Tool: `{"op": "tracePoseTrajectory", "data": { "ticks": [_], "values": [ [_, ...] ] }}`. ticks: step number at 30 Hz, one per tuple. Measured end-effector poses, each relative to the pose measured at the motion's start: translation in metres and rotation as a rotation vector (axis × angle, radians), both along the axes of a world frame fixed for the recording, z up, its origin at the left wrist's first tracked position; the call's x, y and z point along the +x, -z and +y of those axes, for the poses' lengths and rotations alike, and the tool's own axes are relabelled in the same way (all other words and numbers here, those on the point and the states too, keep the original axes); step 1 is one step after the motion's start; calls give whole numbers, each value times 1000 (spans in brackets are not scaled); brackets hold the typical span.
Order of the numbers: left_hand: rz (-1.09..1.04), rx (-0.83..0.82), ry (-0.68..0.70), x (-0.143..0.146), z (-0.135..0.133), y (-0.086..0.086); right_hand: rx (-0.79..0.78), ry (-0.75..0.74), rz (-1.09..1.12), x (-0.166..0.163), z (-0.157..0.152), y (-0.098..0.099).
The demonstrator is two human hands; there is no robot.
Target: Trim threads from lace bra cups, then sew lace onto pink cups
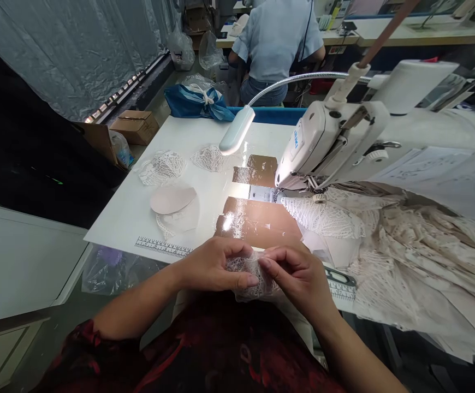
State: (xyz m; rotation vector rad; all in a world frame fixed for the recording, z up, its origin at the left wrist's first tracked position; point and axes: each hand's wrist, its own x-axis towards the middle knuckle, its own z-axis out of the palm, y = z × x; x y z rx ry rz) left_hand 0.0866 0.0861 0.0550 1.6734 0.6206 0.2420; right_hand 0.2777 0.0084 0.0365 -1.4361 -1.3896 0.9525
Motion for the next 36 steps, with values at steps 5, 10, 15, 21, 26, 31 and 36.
{"op": "tracePoseTrajectory", "data": {
  "ticks": [5,10,15,21,26,31,36],
  "values": [
    [32,196,-11,8,-1,-2,113,77,-205,-2,0,-1],
    [15,264,-2,11,1,-1,115,-57,-206,7,2,-2],
    [8,307,57,13,4,-2,164,-99,-143,11,5,-3],
    [-3,326,104,14,4,-2,193,10,-101,6,2,0],
    [9,306,81,16,7,0,186,27,-137,8,2,0],
    [-26,236,40,22,9,2,83,-67,-97,17,6,1],
    [-40,141,13,26,11,2,32,-44,-102,20,8,2]
  ]
}}
